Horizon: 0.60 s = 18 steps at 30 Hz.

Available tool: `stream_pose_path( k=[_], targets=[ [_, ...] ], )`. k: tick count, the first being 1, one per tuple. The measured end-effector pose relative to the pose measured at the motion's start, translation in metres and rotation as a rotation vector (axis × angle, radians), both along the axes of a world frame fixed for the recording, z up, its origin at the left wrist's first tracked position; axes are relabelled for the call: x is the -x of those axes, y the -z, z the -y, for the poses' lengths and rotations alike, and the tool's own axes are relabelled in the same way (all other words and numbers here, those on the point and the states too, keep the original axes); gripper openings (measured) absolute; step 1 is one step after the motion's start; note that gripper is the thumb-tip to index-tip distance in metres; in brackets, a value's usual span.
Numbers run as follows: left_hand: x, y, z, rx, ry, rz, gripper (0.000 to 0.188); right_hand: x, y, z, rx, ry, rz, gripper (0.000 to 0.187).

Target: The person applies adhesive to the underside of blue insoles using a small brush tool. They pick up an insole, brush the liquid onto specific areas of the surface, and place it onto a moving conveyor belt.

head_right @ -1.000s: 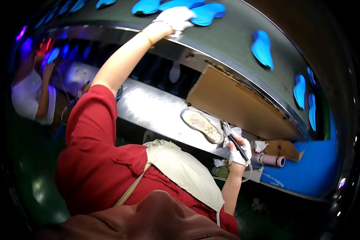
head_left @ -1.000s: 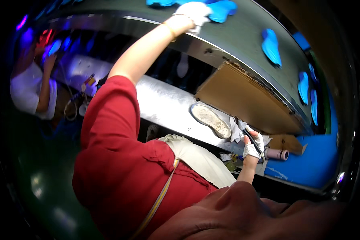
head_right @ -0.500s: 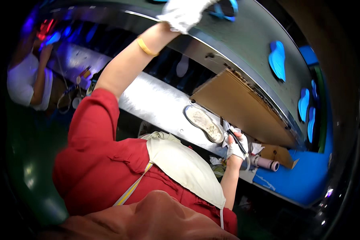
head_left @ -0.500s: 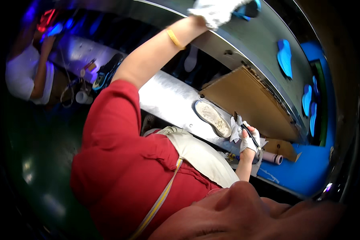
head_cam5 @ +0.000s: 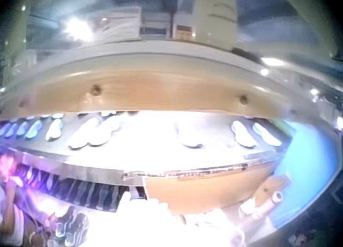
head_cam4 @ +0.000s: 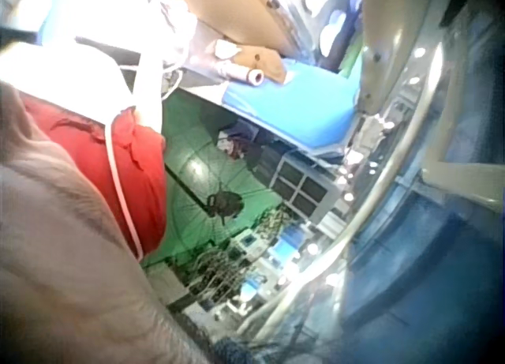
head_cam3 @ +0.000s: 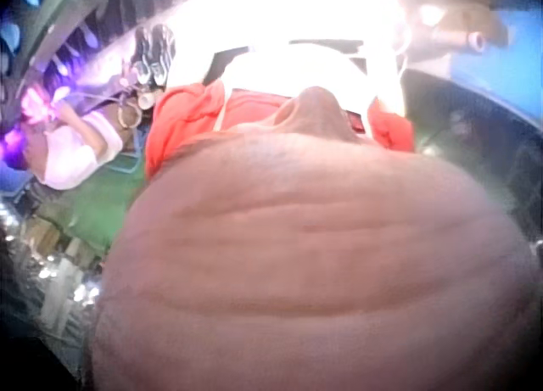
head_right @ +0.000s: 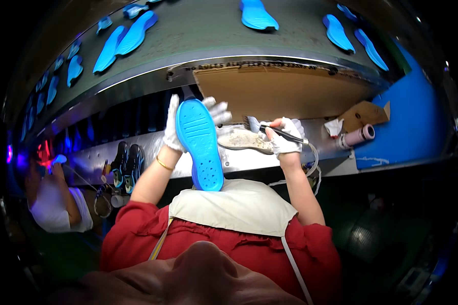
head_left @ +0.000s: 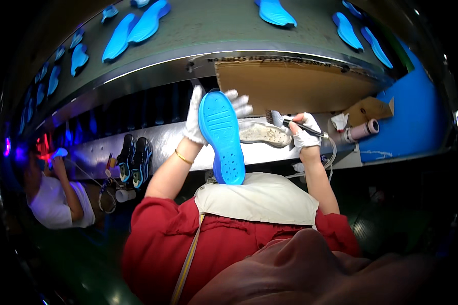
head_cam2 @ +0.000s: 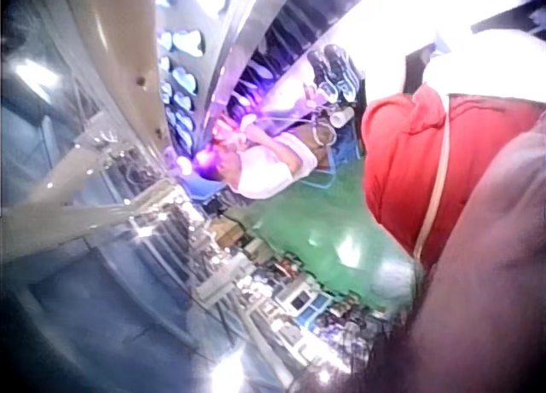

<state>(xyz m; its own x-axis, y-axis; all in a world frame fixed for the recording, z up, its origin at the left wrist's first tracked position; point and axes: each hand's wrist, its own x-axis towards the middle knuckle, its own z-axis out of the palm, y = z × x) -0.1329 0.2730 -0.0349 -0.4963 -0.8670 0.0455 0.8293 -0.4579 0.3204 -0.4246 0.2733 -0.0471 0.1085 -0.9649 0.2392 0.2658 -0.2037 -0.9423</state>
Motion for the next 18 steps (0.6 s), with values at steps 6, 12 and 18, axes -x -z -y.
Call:
stream_pose_path(
  k=[6, 12, 18],
  targets=[
    [0.039, 0.016, -0.022, -0.019, 0.032, 0.125, 0.103, -0.029, -0.04, -0.008, 0.146, -0.087, -0.101, 0.017],
    [0.095, 0.023, -0.023, -0.02, -0.313, 0.074, 0.08, -0.046, -0.047, -0.002, 0.151, 0.022, -0.164, 0.017],
    [0.122, 0.033, -0.023, -0.008, -0.498, 0.311, 0.083, -0.06, -0.038, -0.009, 0.299, 0.162, -0.275, 0.016]
  ],
)
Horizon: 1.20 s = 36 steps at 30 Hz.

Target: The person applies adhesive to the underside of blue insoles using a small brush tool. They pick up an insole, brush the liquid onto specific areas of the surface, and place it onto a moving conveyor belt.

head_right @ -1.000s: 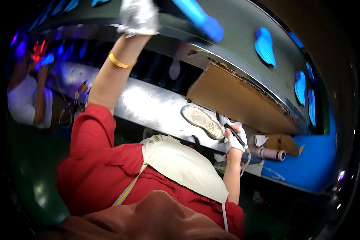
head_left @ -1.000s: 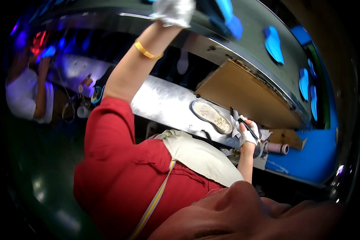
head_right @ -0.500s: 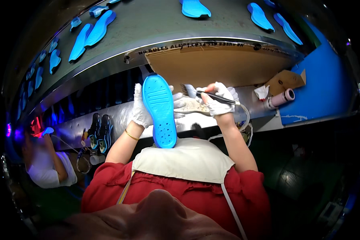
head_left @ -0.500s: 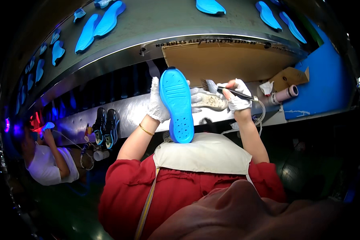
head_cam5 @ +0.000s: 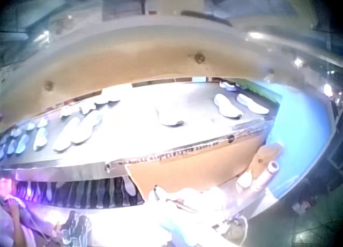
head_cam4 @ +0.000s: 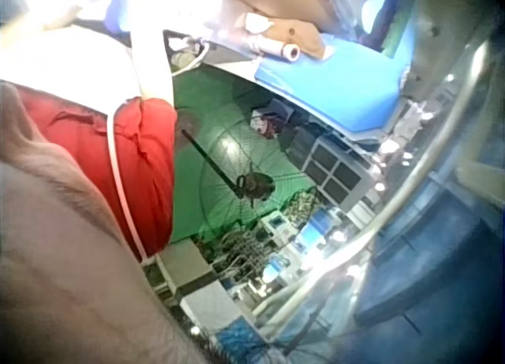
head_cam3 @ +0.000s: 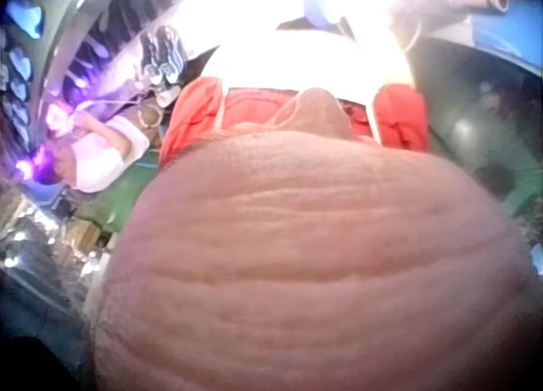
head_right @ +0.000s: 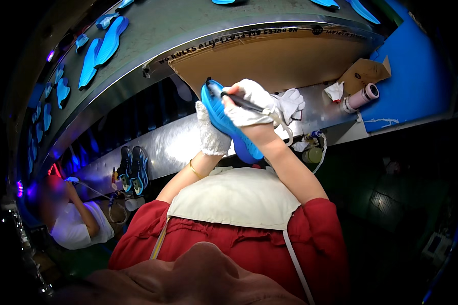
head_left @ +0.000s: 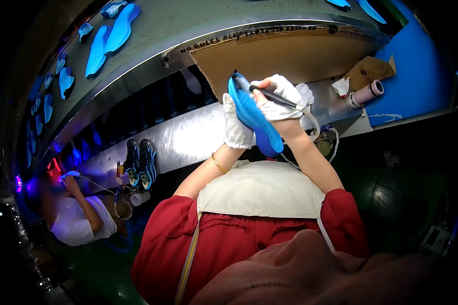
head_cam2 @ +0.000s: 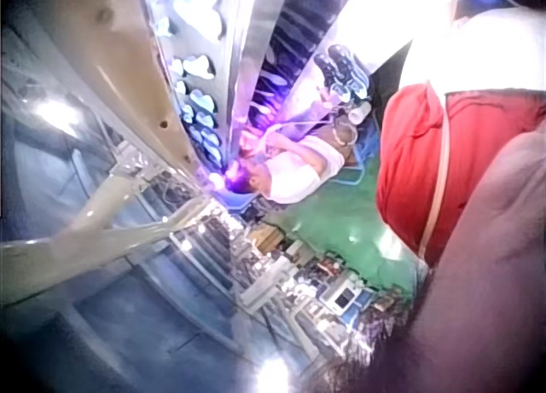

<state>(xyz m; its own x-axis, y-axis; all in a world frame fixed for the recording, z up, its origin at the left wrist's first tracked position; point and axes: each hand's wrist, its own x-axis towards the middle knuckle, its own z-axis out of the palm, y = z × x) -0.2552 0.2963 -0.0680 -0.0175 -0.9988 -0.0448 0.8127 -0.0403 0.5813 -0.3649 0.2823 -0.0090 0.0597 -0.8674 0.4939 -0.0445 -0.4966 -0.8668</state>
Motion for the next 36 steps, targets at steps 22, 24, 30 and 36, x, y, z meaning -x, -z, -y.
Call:
stream_pose_path(
  k=[22, 24, 30, 36],
  targets=[
    [-0.057, -0.003, 0.002, -0.084, 0.299, -0.055, 0.099, 0.007, 0.017, -0.045, -0.01, -0.282, -0.052, 0.017],
    [-0.061, -0.007, -0.012, -0.063, 0.372, -0.067, 0.101, 0.02, 0.015, -0.047, -0.377, -0.313, 0.132, 0.015],
    [-0.051, 0.013, -0.036, -0.044, 0.368, 0.209, 0.095, 0.034, 0.027, -0.053, -0.375, -0.227, 0.053, 0.015],
    [-0.05, 0.009, -0.013, -0.008, 0.328, 0.012, 0.112, 0.023, 0.023, -0.049, -0.371, -0.213, 0.163, 0.011]
  ],
)
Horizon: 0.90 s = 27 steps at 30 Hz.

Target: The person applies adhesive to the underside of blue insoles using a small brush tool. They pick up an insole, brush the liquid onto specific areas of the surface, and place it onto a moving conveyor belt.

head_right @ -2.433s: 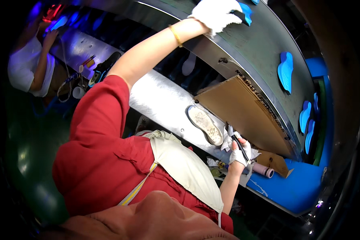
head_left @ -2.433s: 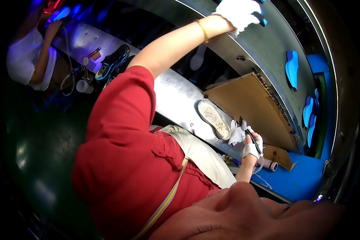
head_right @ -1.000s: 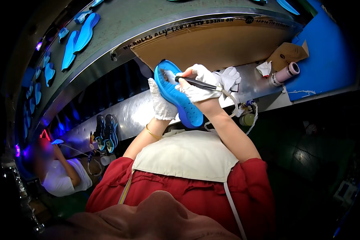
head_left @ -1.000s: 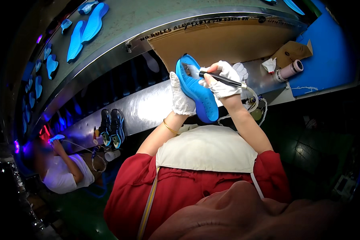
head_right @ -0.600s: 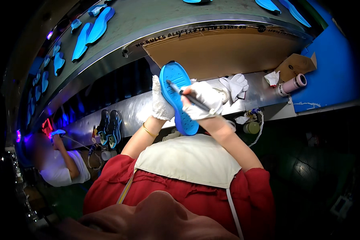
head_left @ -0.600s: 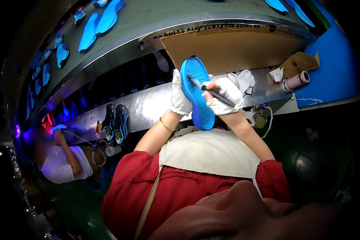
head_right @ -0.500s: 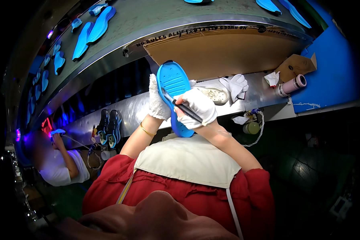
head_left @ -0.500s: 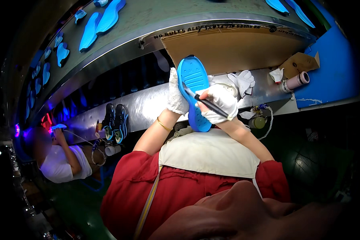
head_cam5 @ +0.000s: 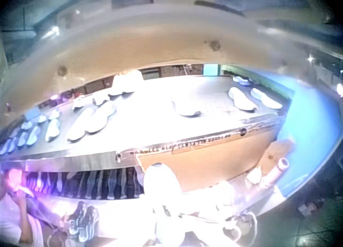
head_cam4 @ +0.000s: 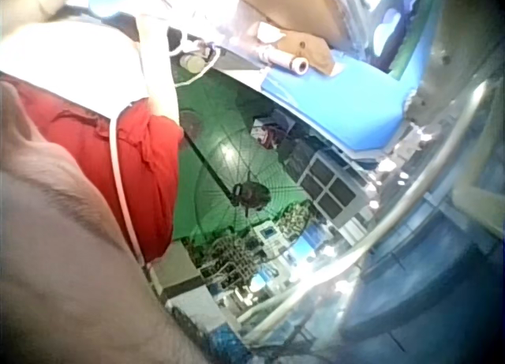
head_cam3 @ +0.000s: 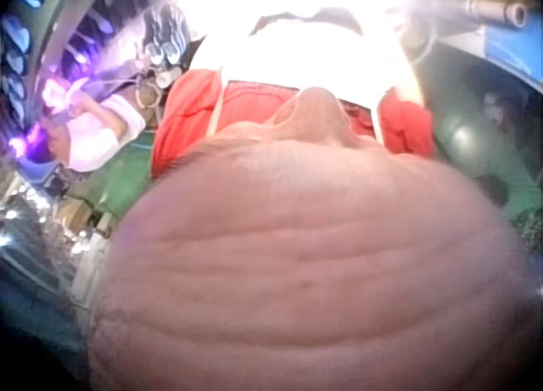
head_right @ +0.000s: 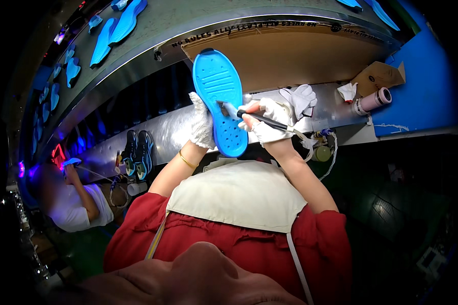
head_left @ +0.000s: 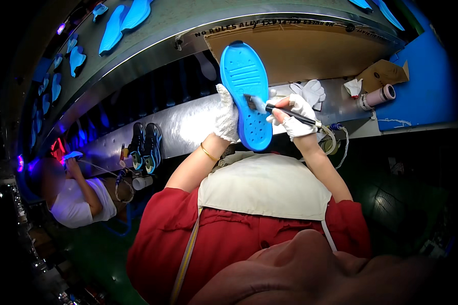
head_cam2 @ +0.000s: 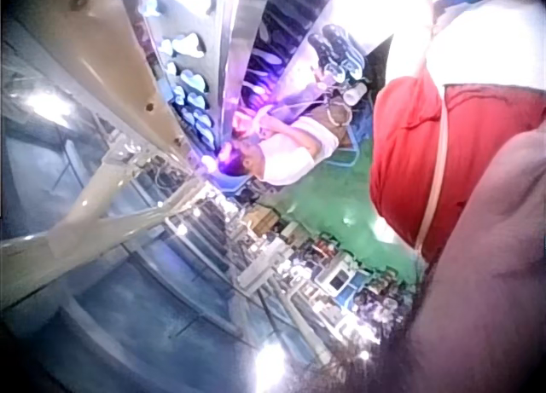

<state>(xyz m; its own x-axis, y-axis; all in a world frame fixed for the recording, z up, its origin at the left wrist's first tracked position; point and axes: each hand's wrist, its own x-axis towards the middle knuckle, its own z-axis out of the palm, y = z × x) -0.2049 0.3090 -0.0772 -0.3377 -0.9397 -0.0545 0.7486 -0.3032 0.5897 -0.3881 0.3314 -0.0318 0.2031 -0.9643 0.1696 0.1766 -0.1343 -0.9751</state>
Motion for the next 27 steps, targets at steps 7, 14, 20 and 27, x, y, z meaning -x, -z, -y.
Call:
stream_pose_path(
  k=[7, 14, 20, 27],
  targets=[
    [0.0, -0.025, 0.018, 0.125, -0.051, -0.346, 0.12, -0.011, -0.01, 0.001, 0.19, -0.13, -0.051, 0.015],
    [-0.006, -0.033, 0.041, 0.33, -0.102, -0.49, 0.122, -0.015, -0.009, -0.004, 0.4, -0.099, -0.14, 0.016],
    [-0.016, -0.033, 0.044, 0.405, -0.13, -0.473, 0.128, -0.007, 0.003, -0.001, -0.163, -0.016, 0.273, 0.012],
    [-0.022, -0.037, 0.053, 0.561, 0.023, -0.466, 0.126, -0.008, 0.011, 0.001, -0.228, -0.258, 0.353, 0.012]
  ],
)
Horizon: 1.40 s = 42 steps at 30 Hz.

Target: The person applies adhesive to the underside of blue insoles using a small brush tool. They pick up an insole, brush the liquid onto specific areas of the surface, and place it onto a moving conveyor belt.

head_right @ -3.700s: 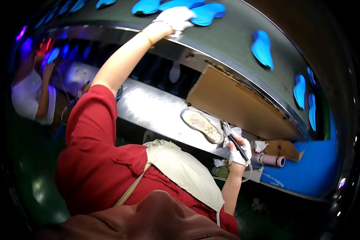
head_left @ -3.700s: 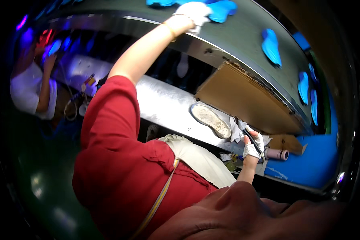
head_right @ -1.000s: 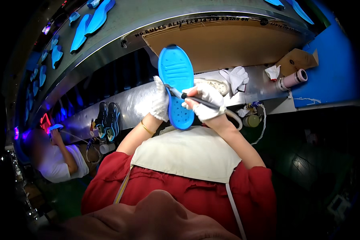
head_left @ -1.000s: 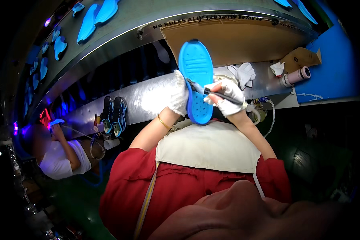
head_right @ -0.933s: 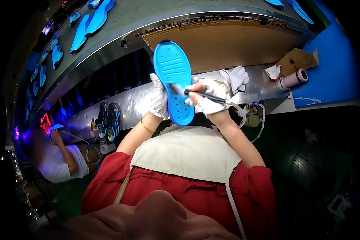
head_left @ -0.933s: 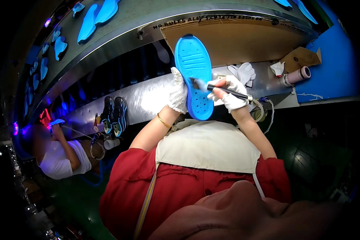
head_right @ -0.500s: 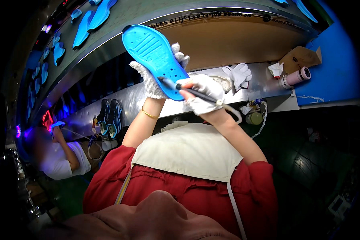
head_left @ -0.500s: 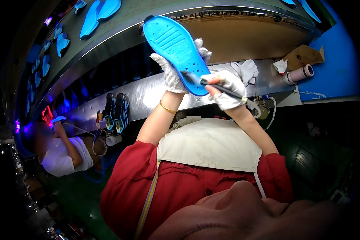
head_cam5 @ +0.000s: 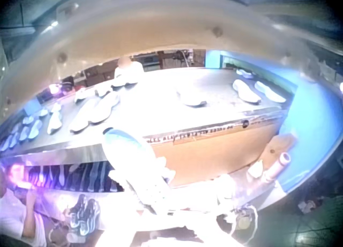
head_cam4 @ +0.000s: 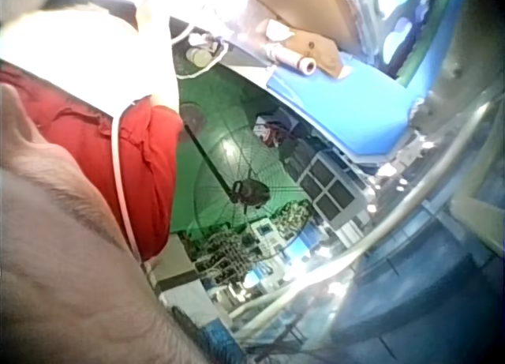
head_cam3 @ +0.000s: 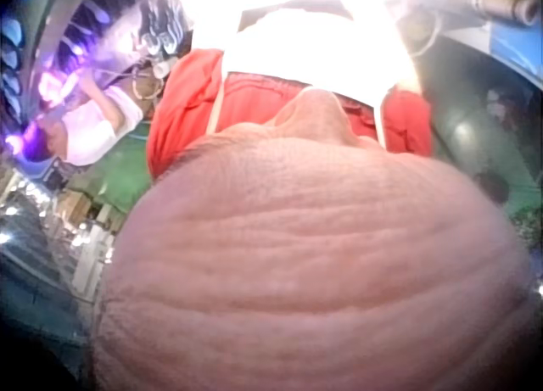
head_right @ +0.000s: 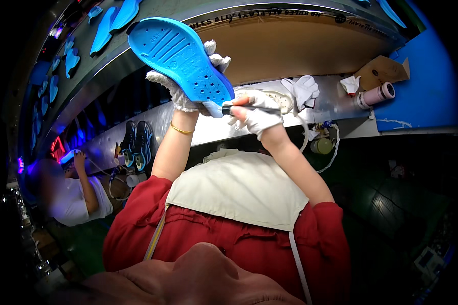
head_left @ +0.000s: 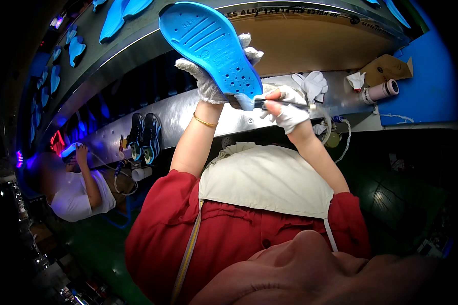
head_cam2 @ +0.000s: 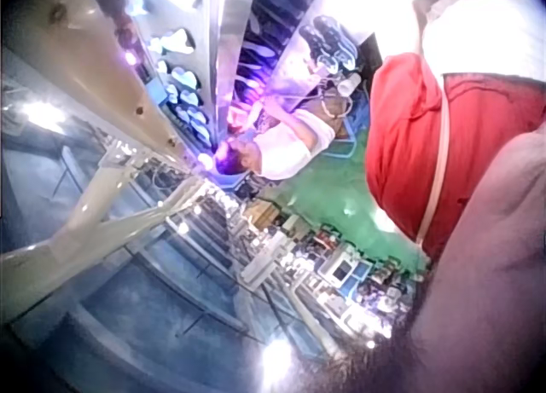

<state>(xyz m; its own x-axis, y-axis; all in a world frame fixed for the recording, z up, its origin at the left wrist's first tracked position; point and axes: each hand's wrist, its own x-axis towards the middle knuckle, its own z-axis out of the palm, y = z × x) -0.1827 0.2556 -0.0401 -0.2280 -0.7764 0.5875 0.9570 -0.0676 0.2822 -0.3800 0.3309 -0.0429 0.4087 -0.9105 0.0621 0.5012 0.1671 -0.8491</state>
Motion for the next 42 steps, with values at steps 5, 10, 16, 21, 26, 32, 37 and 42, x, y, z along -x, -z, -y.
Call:
stream_pose_path(
  k=[5, 10, 16, 21, 26, 32, 37, 42],
  targets=[
    [-0.003, 0.0, 0.003, -0.014, 0.024, 0.135, 0.128, 0.009, -0.003, 0.006, 0.137, 0.132, 0.006, 0.014],
    [-0.012, -0.008, 0.014, 0.125, 0.025, 0.363, 0.134, 0.016, -0.008, 0.007, 0.327, 0.029, -0.367, 0.015],
    [-0.006, -0.027, 0.008, 0.05, -0.076, 0.771, 0.129, 0.037, -0.024, 0.02, 0.105, -0.173, -0.354, 0.017],
    [-0.001, -0.038, 0.012, -0.138, -0.141, 1.115, 0.111, 0.021, -0.023, 0.018, 0.8, 0.121, -0.546, 0.014],
    [-0.001, -0.037, 0.02, -0.267, -0.106, 1.299, 0.096, 0.021, -0.027, 0.019, 0.497, -0.125, -0.491, 0.014],
    [0.007, -0.038, 0.014, -0.364, -0.246, 1.407, 0.09, 0.024, -0.024, 0.022, 0.579, -0.015, -0.548, 0.014],
    [0.002, -0.04, 0.011, -0.313, -0.151, 1.483, 0.094, 0.028, -0.02, 0.025, 0.554, -0.144, -0.461, 0.013],
    [0.0, -0.034, 0.009, -0.332, -0.168, 1.465, 0.092, 0.035, -0.021, 0.033, 0.611, 0.01, -0.576, 0.015]
  ],
)
